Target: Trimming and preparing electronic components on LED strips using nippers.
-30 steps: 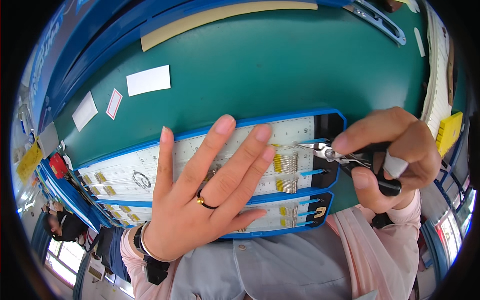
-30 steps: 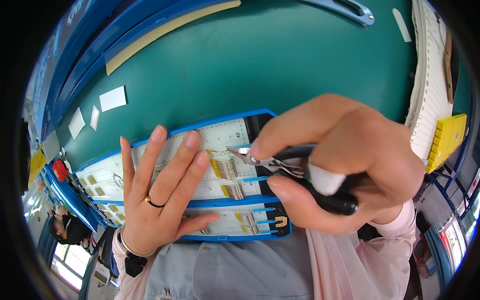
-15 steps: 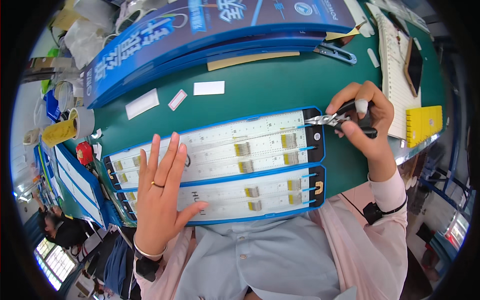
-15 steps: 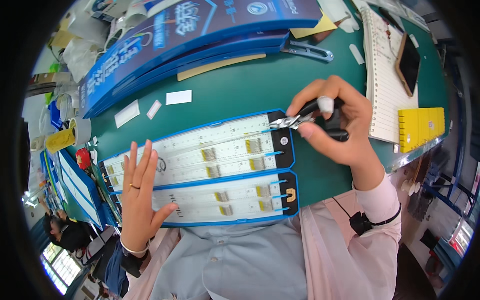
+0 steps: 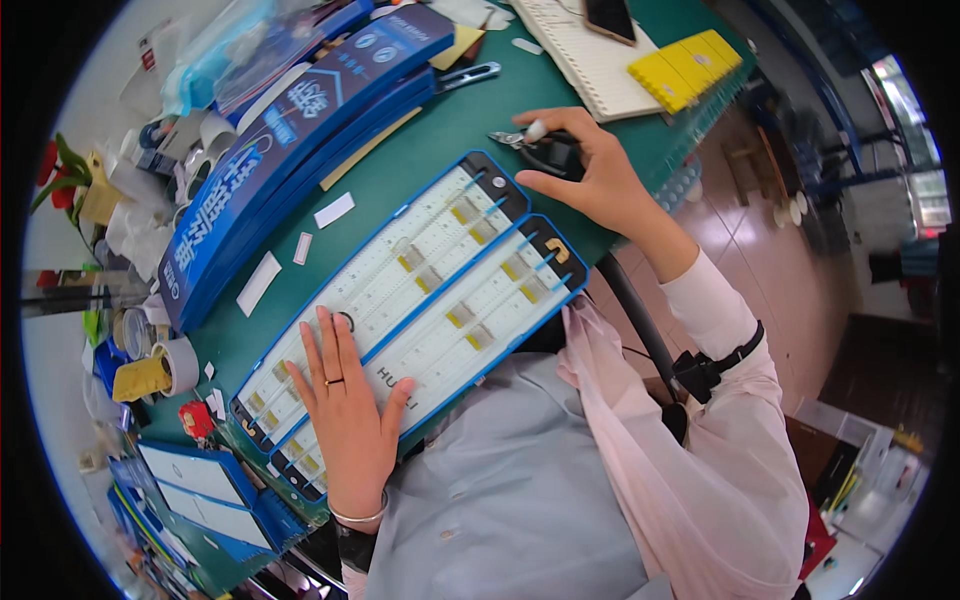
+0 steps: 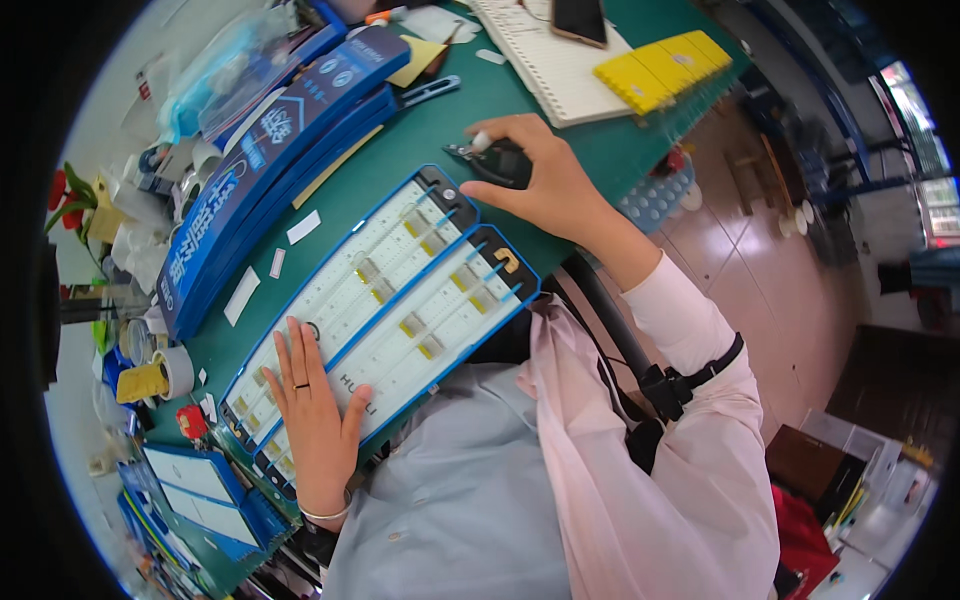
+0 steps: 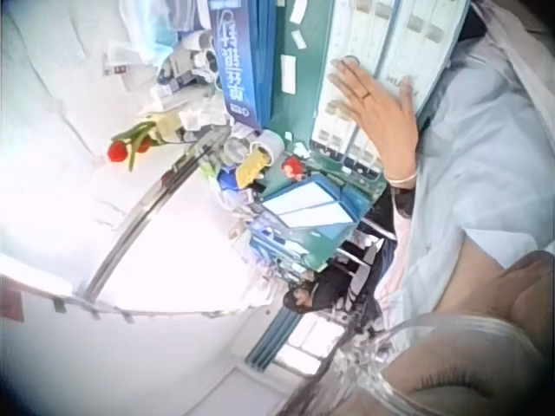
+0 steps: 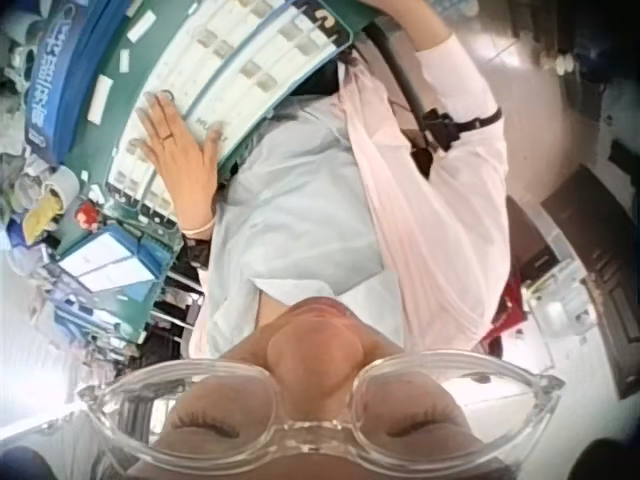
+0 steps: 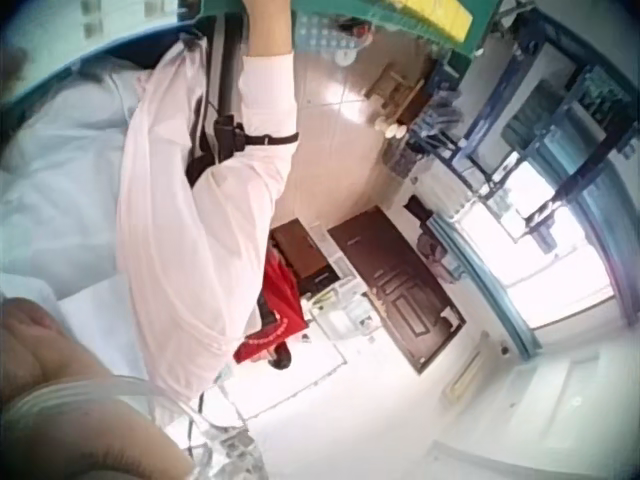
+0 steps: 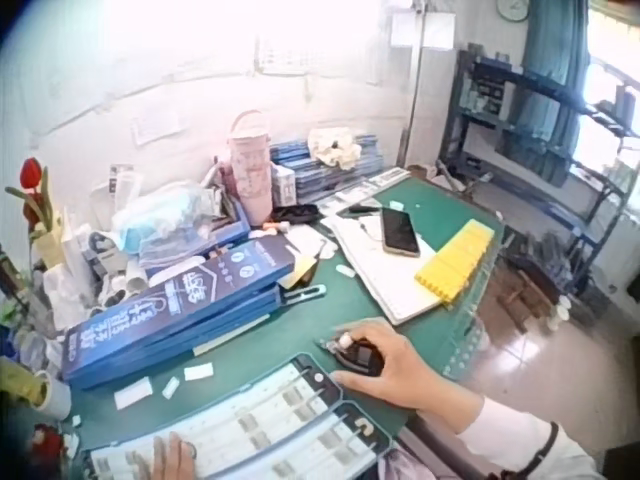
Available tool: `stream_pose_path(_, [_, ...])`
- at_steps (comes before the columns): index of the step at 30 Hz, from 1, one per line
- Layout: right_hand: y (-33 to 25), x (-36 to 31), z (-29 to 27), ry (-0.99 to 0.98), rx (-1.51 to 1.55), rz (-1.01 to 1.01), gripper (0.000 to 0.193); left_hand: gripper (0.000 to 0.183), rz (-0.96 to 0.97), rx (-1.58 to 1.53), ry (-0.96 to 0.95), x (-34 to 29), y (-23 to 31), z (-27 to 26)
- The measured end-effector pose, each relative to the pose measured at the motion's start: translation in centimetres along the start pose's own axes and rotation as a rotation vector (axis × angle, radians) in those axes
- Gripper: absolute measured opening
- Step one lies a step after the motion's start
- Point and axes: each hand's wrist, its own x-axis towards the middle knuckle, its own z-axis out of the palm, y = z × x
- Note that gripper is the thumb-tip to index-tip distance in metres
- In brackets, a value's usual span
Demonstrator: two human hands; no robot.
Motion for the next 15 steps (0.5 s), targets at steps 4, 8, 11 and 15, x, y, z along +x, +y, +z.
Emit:
stream_pose_path(4, [-2.8, -2.4, -1.7, 0.167, -0.482, -0.230, 0.036, 0.087, -0.001, 0.018, 0.063, -0.4, -0.3, 0.7])
stream_pose_path(8, [-5.8, -10.3, -2.2, 0.184, -0.130, -0.468, 0.019, 0.084, 0.000, 0.052, 0.097, -0.9, -0.4, 0.9])
stream_pose_path(11, [-6.0, -15.6, -0.6, -0.181, -0.078, -0.206, 0.021, 0.083, 0.026, 0.062, 0.118, -0.9, -0.3, 1.1])
stream_pose_path(15, [-2.4, -20.0, 2.3, -0.487, 0.009, 0.246, 0.033, 0.082, 0.025, 0.064, 0.123, -1.1, -0.4, 1.4])
